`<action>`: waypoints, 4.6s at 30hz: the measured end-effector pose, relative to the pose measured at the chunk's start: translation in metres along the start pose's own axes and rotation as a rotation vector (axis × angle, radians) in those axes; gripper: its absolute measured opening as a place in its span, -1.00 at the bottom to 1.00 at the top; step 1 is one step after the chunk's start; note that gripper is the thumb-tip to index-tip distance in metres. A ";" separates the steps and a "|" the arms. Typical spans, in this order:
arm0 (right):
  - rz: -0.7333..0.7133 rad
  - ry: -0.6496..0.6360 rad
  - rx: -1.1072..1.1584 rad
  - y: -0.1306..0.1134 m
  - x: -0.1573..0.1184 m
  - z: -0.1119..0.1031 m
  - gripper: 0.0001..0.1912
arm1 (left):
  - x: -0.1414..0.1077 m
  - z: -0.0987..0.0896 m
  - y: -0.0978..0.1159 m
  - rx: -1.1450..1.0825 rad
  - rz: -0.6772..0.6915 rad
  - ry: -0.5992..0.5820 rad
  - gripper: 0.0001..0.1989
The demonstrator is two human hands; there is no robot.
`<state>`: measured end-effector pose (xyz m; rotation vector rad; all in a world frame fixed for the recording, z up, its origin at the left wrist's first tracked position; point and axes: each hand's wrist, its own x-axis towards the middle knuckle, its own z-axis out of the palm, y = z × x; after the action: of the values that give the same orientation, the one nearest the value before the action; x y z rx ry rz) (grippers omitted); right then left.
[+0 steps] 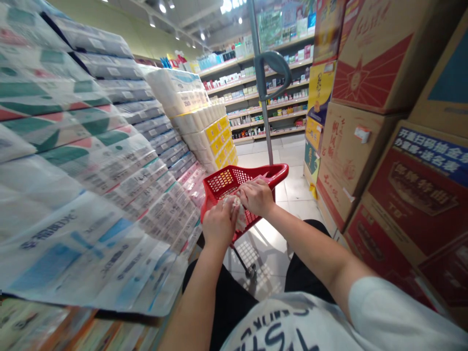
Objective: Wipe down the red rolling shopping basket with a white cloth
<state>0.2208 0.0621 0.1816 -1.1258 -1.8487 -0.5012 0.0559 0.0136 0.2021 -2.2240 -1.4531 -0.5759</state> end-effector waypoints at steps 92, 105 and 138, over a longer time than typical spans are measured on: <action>0.038 -0.051 0.443 -0.023 -0.018 -0.033 -0.69 | -0.005 0.007 -0.017 0.023 -0.144 -0.052 -0.63; -0.034 -0.234 0.253 -0.027 -0.022 -0.050 -0.49 | 0.000 -0.008 -0.011 -0.012 -0.180 -0.114 -0.59; -0.155 -0.123 0.269 -0.038 0.005 -0.016 -0.75 | -0.006 0.002 -0.016 0.020 0.003 -0.064 -0.70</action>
<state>0.1948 0.0347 0.1982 -0.8541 -2.0503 -0.2636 0.0394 0.0157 0.1985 -2.2473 -1.4804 -0.4909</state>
